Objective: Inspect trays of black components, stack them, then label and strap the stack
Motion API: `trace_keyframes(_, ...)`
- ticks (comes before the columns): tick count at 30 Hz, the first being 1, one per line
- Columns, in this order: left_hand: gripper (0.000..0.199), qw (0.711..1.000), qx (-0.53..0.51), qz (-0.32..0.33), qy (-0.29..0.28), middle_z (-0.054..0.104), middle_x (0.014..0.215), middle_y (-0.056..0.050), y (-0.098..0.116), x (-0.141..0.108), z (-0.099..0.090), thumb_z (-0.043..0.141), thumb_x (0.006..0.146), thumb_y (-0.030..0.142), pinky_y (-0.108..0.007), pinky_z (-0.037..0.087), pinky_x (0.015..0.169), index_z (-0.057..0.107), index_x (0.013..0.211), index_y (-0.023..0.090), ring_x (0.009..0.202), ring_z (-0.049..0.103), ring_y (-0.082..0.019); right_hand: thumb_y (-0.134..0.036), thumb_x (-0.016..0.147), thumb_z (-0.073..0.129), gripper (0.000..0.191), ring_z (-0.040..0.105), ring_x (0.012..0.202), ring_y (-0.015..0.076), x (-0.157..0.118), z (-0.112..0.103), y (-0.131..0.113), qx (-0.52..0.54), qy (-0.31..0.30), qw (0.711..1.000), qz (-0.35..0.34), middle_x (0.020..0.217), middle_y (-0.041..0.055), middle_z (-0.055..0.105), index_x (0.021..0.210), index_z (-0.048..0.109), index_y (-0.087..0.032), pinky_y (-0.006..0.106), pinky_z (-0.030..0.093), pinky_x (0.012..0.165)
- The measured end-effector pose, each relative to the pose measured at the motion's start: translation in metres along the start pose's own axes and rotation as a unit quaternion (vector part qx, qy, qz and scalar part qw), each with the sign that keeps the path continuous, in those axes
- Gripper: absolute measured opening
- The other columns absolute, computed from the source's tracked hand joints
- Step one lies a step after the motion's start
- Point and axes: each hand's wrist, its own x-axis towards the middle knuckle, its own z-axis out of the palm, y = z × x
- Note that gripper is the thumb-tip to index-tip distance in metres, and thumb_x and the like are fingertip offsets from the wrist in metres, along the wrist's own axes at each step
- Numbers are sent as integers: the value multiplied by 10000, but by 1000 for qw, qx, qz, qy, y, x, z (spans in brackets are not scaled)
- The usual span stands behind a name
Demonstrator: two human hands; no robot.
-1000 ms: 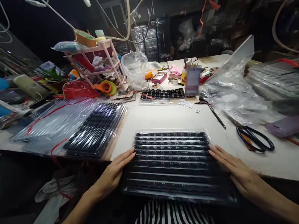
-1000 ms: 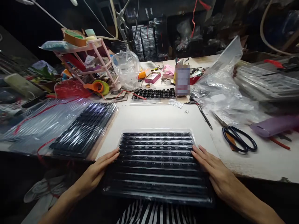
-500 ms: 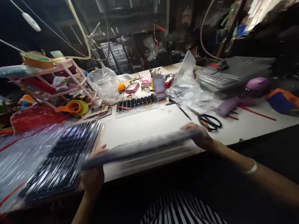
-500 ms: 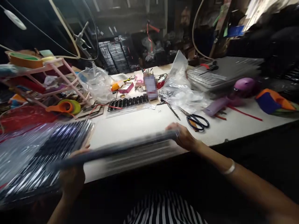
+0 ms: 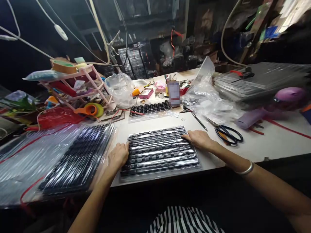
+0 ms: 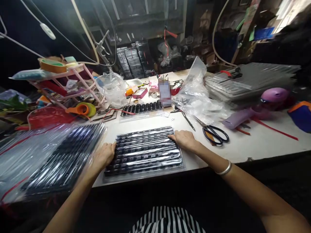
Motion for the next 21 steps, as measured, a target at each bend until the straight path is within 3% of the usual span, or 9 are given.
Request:
trace_keyframes(3, 519, 1000, 28, 9, 7, 563, 1128, -258, 10, -4, 3, 238, 912, 421, -545, 388, 854, 614, 1052, 92, 1063, 530, -376, -425, 935, 330, 468, 550, 1070, 358, -1, 3, -19, -52, 30, 997, -39, 1162, 244, 586, 1188, 548, -97, 518, 400, 864)
trace_keyframes(5, 501, 999, 30, 33, 4, 441, 1354, -207, 18, -6, 7, 251, 924, 405, -546, 320, 960, 491, 1280, 148, 1254, 386, -355, -395, 943, 324, 470, 366, 1282, 355, 0, 11, -32, -71, 33, 991, -109, 1397, 201, 409, 1334, 440, -162, 544, 286, 998)
trace_keyframes(7, 558, 997, 18, 67, -23, 298, 1482, -129, 24, -8, 10, 290, 912, 486, -511, 289, 1015, 352, 1397, 218, 1354, 239, -336, -477, 938, 288, 535, 202, 1369, 351, 4, 21, -43, -72, 14, 980, -184, 1505, 137, 242, 1409, 343, -230, 554, 195, 1056)
trace_keyframes(9, 713, 994, -1, 94, -64, 170, 1530, -109, 24, -10, 12, 340, 849, 624, -519, 284, 1025, 244, 1444, 242, 1379, 139, -371, -592, 907, 227, 627, 122, 1387, 364, 9, 27, -50, -61, -11, 972, -228, 1537, 106, 139, 1444, 259, -269, 579, 146, 1067)
trace_keyframes(12, 862, 986, -26, 128, -100, 76, 1542, -127, 18, -9, 10, 388, 769, 719, -538, 259, 1038, 186, 1458, 242, 1380, 94, -397, -679, 862, 189, 693, 97, 1388, 375, 15, 27, -56, -48, -28, 971, -232, 1541, 91, 125, 1445, 241, -308, 592, 120, 1067)
trace_keyframes(15, 807, 987, -13, 137, -78, 183, 1522, -134, 16, -4, 9, 361, 789, 709, -546, 197, 1064, 269, 1436, 236, 1370, 180, -373, -698, 849, 193, 715, 135, 1378, 386, 16, 23, -60, -49, -12, 973, -225, 1524, 114, 196, 1428, 298, -294, 589, 153, 1059)
trace_keyframes(18, 785, 988, -2, 144, -57, 238, 1502, -140, 25, 4, 10, 292, 833, 679, -580, 72, 1080, 284, 1430, 169, 1385, 133, -354, -701, 847, 194, 728, 152, 1374, 387, 14, 23, -63, -49, 9, 974, -219, 1512, 124, 232, 1422, 320, -271, 582, 165, 1061)
trace_keyframes(21, 790, 981, -21, 181, -70, 247, 1499, -125, 38, 14, 13, 268, 849, 664, -527, 84, 1102, 258, 1433, 133, 1392, 143, -303, -694, 854, 177, 723, 136, 1380, 378, 11, 28, -63, -44, 26, 976, -214, 1515, 112, 226, 1421, 321, -270, 574, 156, 1069)
